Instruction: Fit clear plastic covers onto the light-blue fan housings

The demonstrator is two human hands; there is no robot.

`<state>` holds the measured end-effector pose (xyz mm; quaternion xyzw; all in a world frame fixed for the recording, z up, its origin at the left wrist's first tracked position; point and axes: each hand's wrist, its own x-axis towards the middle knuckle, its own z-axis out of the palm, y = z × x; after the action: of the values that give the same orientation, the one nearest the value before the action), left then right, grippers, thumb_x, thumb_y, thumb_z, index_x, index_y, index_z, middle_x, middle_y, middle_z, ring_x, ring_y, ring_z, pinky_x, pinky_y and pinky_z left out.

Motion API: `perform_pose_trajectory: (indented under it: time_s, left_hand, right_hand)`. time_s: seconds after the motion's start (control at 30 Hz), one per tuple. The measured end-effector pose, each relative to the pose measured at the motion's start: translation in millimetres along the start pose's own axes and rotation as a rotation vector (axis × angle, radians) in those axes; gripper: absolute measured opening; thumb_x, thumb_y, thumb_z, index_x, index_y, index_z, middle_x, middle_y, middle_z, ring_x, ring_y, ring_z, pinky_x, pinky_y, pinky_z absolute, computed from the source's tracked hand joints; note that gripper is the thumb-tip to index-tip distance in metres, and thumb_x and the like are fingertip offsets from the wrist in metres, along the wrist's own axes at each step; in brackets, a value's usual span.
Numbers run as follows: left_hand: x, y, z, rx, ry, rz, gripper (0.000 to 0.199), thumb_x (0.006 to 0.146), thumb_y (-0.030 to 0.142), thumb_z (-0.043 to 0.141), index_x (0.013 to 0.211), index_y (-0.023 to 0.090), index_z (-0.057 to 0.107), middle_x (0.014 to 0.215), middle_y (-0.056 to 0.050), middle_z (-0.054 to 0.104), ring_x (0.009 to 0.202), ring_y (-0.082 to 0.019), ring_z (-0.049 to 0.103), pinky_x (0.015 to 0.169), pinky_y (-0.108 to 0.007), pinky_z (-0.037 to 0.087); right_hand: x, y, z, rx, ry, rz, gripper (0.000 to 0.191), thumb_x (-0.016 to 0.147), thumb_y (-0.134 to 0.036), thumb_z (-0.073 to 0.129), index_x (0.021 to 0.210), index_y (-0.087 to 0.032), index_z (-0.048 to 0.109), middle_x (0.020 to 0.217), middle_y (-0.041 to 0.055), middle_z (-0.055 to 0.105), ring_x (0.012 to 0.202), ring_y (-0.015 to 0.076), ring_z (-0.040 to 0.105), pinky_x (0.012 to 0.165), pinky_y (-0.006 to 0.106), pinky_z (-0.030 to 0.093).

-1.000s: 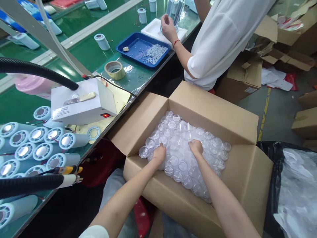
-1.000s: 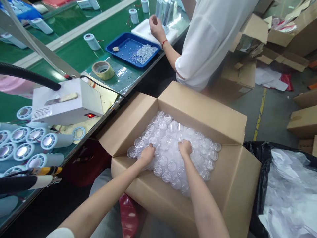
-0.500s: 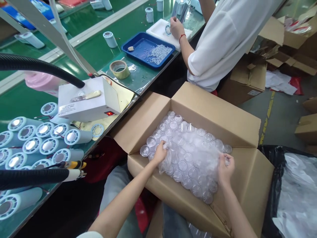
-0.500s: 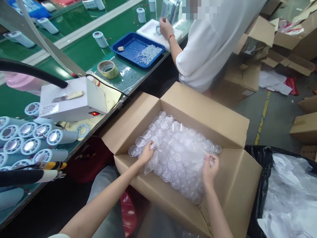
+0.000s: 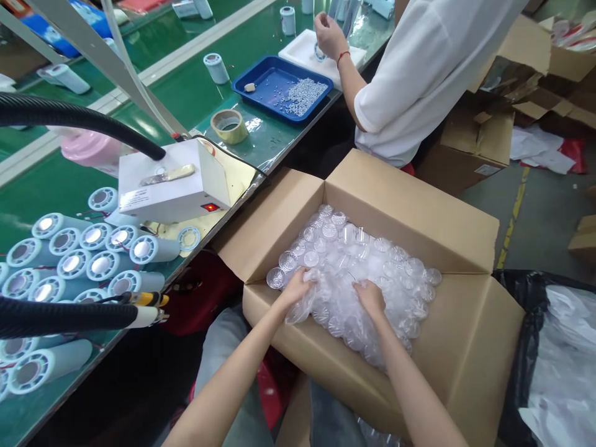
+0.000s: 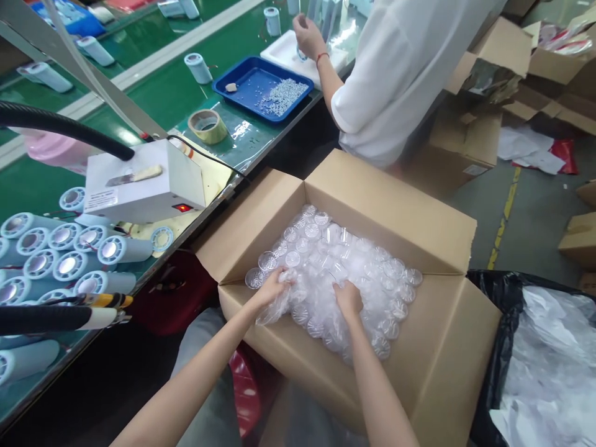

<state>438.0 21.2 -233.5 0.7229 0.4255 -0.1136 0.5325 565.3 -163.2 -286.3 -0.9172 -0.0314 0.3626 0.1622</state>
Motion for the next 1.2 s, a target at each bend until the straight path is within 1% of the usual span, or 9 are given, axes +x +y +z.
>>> perform_pose_trajectory:
  time_s: [0.13, 0.3, 0.43, 0.57, 0.7, 0.77, 0.9, 1.0, 1.2]
  left_hand:
    - [-2, 1, 4.4, 0.218, -0.032, 0.0, 0.03, 0.091, 0.03, 0.057, 0.117, 0.015, 0.058, 0.122, -0.01, 0.059, 0.109, -0.023, 0.059, 0.094, -0.045, 0.05]
    - [-5, 3, 5.0, 0.399, 0.028, -0.005, 0.03, 0.091, 0.03, 0.057, 0.116, 0.015, 0.058, 0.124, -0.01, 0.057, 0.111, -0.023, 0.057, 0.094, -0.046, 0.049]
    - [-5, 5, 4.6, 0.417, 0.001, 0.028, 0.029, 0.091, 0.03, 0.057, 0.115, 0.014, 0.058, 0.119, -0.009, 0.06, 0.107, -0.022, 0.06, 0.092, -0.045, 0.051]
    - [-2, 7, 6.6, 0.379, -0.03, 0.042, 0.03, 0.092, 0.031, 0.056, 0.117, 0.014, 0.057, 0.116, -0.009, 0.061, 0.104, -0.021, 0.061, 0.09, -0.044, 0.052]
    - [-1, 4, 7.5, 0.337, -0.095, 0.02, 0.031, 0.091, 0.031, 0.057, 0.117, 0.014, 0.057, 0.118, -0.009, 0.06, 0.105, -0.022, 0.06, 0.09, -0.044, 0.052]
    - [-2, 1, 7.7, 0.316, -0.132, 0.001, 0.029, 0.09, 0.031, 0.058, 0.113, 0.013, 0.059, 0.115, -0.009, 0.062, 0.102, -0.021, 0.061, 0.088, -0.042, 0.052]
    - [-2, -2, 7.9, 0.238, -0.135, -0.012, 0.026, 0.09, 0.031, 0.059, 0.109, 0.013, 0.061, 0.111, -0.008, 0.063, 0.101, -0.021, 0.061, 0.088, -0.042, 0.052]
    - [0, -2, 7.1, 0.131, -0.147, 0.005, 0.025, 0.091, 0.031, 0.058, 0.107, 0.012, 0.061, 0.109, -0.007, 0.064, 0.097, -0.02, 0.063, 0.084, -0.039, 0.054]
    - [2, -3, 4.5, 0.001, -0.128, -0.035, 0.023, 0.091, 0.03, 0.058, 0.105, 0.011, 0.061, 0.101, -0.006, 0.064, 0.087, -0.016, 0.064, 0.076, -0.034, 0.056]
  right_hand:
    - [2, 14, -3, 0.084, 0.033, -0.106, 0.022, 0.094, -0.035, 0.059, 0.098, -0.014, 0.064, 0.1, 0.0053, 0.066, 0.09, 0.0189, 0.063, 0.083, 0.039, 0.052]
    - [-6, 32, -2, 0.238, 0.148, -0.24, 0.019, 0.093, -0.032, 0.06, 0.093, -0.013, 0.064, 0.099, 0.0048, 0.066, 0.094, 0.0199, 0.063, 0.086, 0.041, 0.051]
    - [-21, 53, -15, 0.336, 0.211, -0.325, 0.021, 0.091, -0.034, 0.061, 0.089, -0.013, 0.064, 0.107, 0.0063, 0.065, 0.102, 0.0215, 0.06, 0.092, 0.043, 0.047]
    - [-29, 70, -31, 0.368, 0.249, -0.295, 0.026, 0.092, -0.039, 0.059, 0.086, -0.014, 0.063, 0.093, 0.0041, 0.066, 0.09, 0.0196, 0.062, 0.086, 0.04, 0.048]
    - [-35, 77, -28, 0.37, 0.146, -0.292, 0.026, 0.09, -0.04, 0.062, 0.085, -0.014, 0.062, 0.08, 0.0003, 0.063, 0.075, 0.0165, 0.061, 0.076, 0.035, 0.05]
    - [-41, 80, -20, 0.383, 0.088, -0.29, 0.024, 0.089, -0.038, 0.063, 0.089, -0.014, 0.062, 0.082, 0.0009, 0.064, 0.078, 0.0171, 0.062, 0.078, 0.036, 0.05]
    - [-51, 89, -7, 0.417, 0.057, -0.208, 0.026, 0.09, -0.038, 0.063, 0.101, -0.014, 0.062, 0.098, 0.0053, 0.066, 0.093, 0.0213, 0.063, 0.086, 0.041, 0.049]
    - [-53, 95, 2, 0.451, 0.01, -0.151, 0.024, 0.091, -0.037, 0.062, 0.1, -0.015, 0.064, 0.104, 0.0062, 0.067, 0.097, 0.0215, 0.063, 0.09, 0.042, 0.049]
    - [-59, 95, 16, 0.547, -0.091, -0.065, 0.024, 0.092, -0.034, 0.062, 0.081, -0.013, 0.064, 0.079, 0.0001, 0.066, 0.071, 0.0146, 0.064, 0.07, 0.032, 0.054]
